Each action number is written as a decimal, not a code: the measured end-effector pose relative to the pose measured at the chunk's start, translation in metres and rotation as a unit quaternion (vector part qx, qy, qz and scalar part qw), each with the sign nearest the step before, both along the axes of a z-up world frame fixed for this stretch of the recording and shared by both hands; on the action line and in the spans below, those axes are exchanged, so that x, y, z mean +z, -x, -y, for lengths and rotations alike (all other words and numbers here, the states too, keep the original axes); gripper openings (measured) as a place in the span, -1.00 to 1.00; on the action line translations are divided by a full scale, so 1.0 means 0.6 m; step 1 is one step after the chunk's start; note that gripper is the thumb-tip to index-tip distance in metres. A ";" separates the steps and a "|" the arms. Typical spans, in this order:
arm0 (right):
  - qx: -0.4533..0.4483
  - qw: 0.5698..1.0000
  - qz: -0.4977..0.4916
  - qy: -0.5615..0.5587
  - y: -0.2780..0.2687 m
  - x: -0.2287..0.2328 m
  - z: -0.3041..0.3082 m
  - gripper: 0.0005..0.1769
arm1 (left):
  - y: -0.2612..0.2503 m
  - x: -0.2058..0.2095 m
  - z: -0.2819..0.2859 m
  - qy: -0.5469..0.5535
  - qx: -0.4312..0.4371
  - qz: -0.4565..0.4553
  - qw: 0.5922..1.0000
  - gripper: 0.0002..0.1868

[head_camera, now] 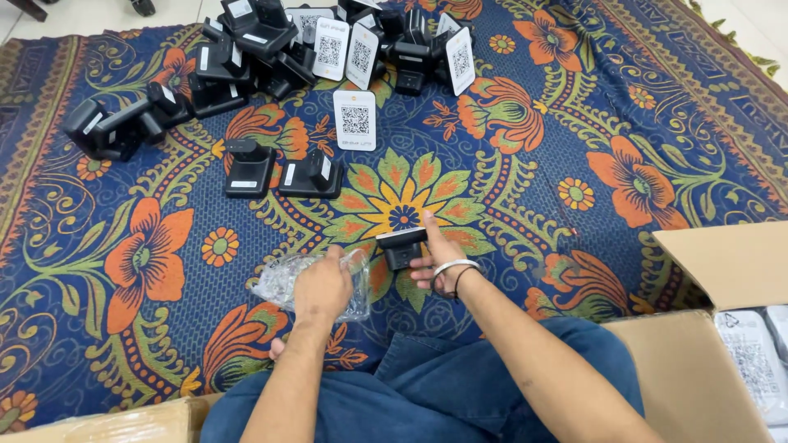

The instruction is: The person unpacks electronic devices from boxes and arranges them on a rug.

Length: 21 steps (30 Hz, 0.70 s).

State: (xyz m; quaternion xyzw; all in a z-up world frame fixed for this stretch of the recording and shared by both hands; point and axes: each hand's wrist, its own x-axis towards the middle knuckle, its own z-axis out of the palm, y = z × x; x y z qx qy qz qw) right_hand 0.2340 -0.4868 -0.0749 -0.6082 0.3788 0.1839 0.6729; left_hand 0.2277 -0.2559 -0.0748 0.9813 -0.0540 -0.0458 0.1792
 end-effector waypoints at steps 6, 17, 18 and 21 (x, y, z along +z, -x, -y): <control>-0.016 0.992 0.038 -0.120 -0.046 -0.126 0.007 -0.28 | -0.007 -0.014 -0.009 0.075 0.012 0.100 0.992 -0.76; 0.084 0.852 0.246 -0.454 0.182 0.006 0.026 -0.42 | -0.022 -0.025 -0.017 0.407 0.099 -0.021 0.908 -0.78; 0.118 0.804 0.269 -0.517 0.193 0.001 0.021 -0.42 | -0.029 -0.052 -0.022 0.482 0.085 -0.043 0.871 -0.79; 0.145 0.848 0.217 -0.462 0.196 -0.025 0.003 -0.45 | -0.002 -0.030 -0.022 0.593 0.094 -0.111 0.792 -0.79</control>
